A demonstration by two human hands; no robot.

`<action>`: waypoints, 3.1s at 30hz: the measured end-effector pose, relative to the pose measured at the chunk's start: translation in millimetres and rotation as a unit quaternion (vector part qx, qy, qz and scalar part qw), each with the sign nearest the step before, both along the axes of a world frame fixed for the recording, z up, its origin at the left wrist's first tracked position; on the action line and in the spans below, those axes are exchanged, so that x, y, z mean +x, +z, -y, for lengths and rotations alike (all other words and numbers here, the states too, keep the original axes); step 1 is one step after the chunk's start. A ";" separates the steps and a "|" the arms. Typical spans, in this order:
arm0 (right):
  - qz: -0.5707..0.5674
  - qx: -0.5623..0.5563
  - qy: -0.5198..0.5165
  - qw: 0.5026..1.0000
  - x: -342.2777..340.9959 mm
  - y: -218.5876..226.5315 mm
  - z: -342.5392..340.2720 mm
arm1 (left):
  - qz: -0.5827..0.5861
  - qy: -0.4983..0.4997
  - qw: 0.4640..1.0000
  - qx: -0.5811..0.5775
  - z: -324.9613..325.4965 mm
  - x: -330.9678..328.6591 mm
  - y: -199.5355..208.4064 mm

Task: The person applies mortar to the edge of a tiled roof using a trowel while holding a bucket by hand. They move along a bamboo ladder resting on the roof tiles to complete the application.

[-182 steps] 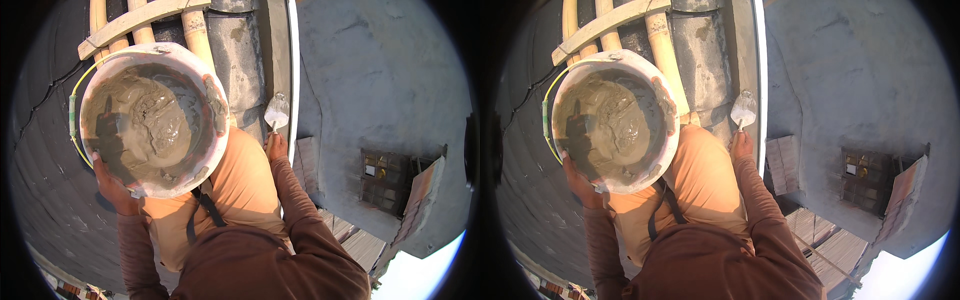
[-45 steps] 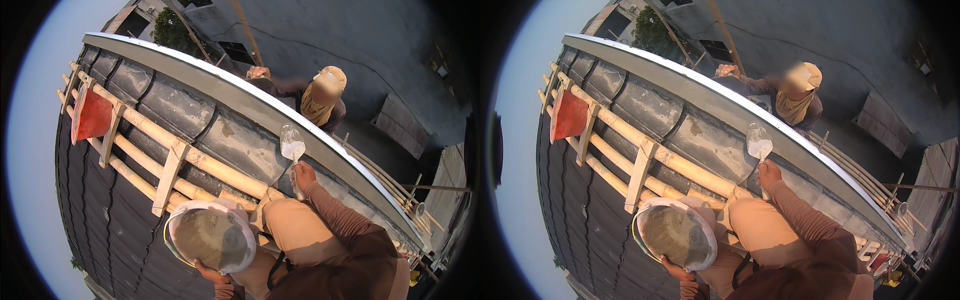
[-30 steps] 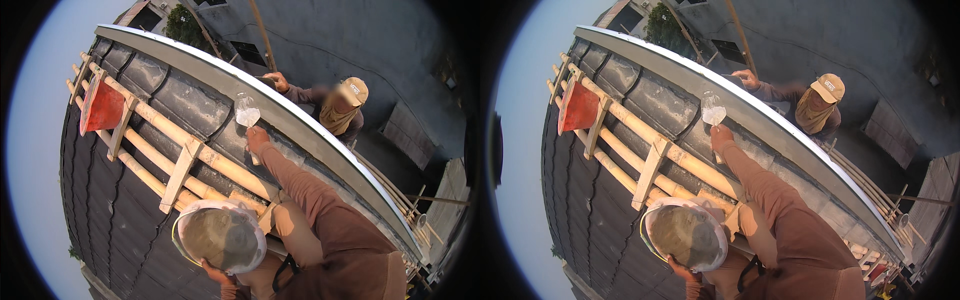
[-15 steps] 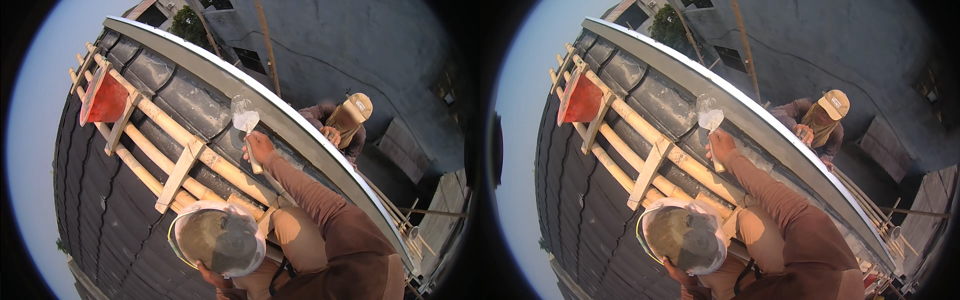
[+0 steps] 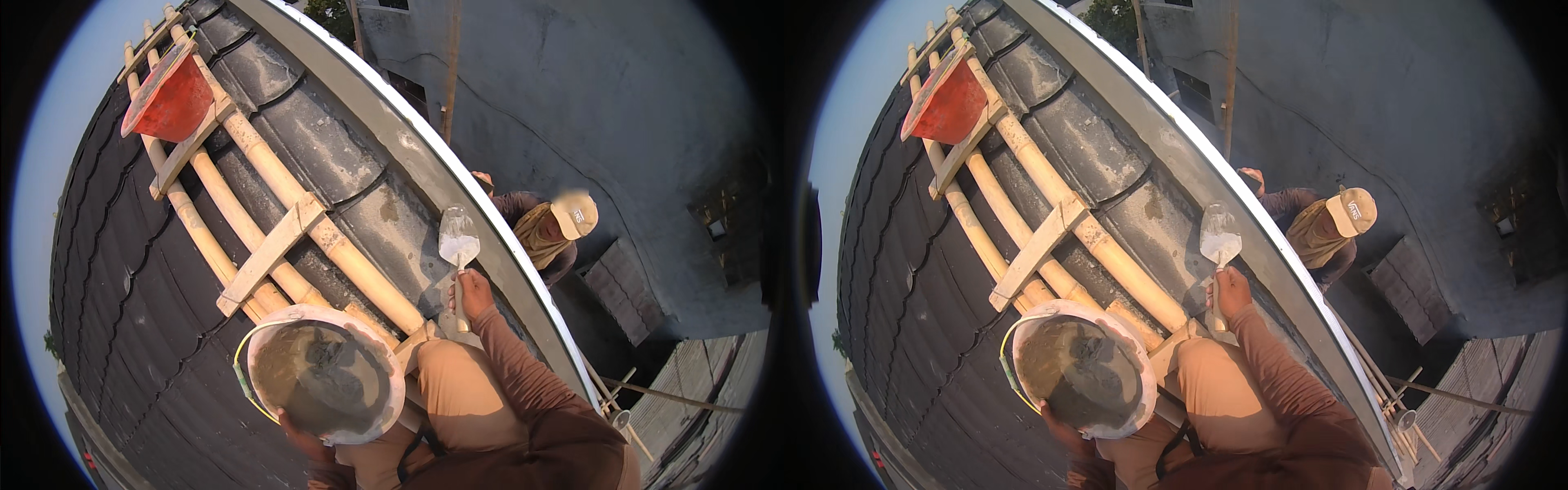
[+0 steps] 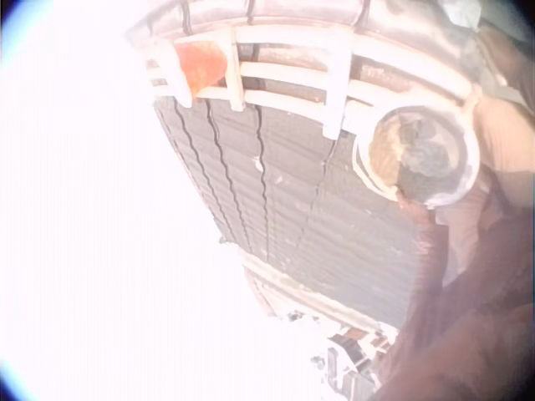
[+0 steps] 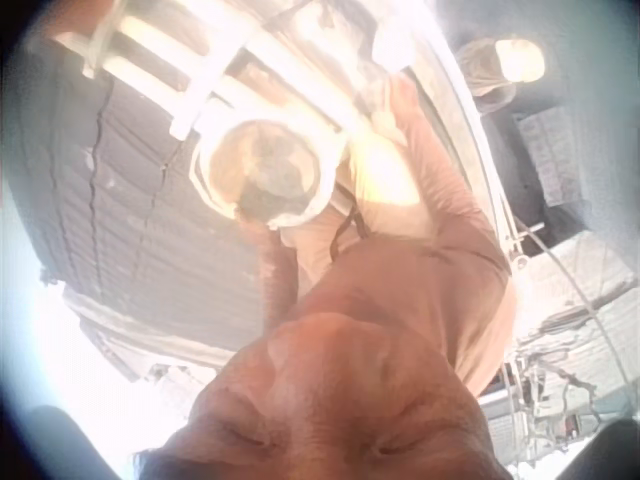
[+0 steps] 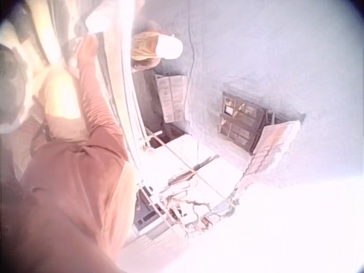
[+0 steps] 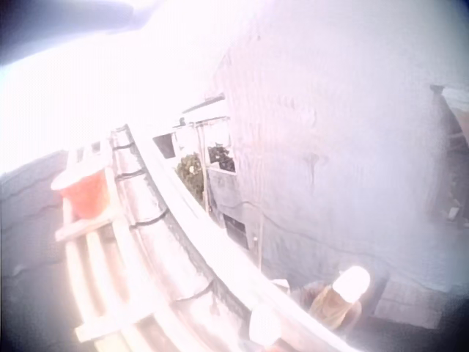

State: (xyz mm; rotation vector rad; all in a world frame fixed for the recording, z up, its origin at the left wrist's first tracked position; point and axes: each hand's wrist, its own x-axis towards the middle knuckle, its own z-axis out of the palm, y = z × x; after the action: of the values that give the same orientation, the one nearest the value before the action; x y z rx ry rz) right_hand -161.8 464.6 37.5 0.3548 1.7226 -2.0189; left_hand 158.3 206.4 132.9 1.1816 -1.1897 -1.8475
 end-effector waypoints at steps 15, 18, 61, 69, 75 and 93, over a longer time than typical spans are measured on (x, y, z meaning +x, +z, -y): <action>-0.202 0.476 0.308 0.798 -196.0 197.7 149.3 | -0.012 0.113 0.991 -0.070 3.4 3.0 -32.6; -0.149 0.532 0.291 0.781 -188.2 204.4 181.2 | 0.044 0.098 0.981 -0.159 3.0 14.7 -46.1; -0.090 0.724 0.617 0.295 39.1 22.8 -65.1 | -0.022 0.104 0.994 -0.027 6.5 12.0 -44.5; -0.118 0.705 0.386 0.582 -67.1 87.5 57.4 | -0.023 0.096 0.995 -0.001 7.1 10.9 -39.9; -0.111 0.747 0.552 0.353 2.4 26.9 -36.3 | 0.004 0.081 0.996 -0.045 5.6 9.9 -39.8; -0.444 0.410 0.508 0.614 127.4 272.6 62.5 | -0.053 0.136 0.988 -0.056 6.6 5.9 -29.1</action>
State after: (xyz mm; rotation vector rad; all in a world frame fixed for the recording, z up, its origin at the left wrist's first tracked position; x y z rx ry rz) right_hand -34.5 402.1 310.1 -1.3287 2.4050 -0.3788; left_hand 164.1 199.8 103.9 1.1099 -1.0045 -1.5973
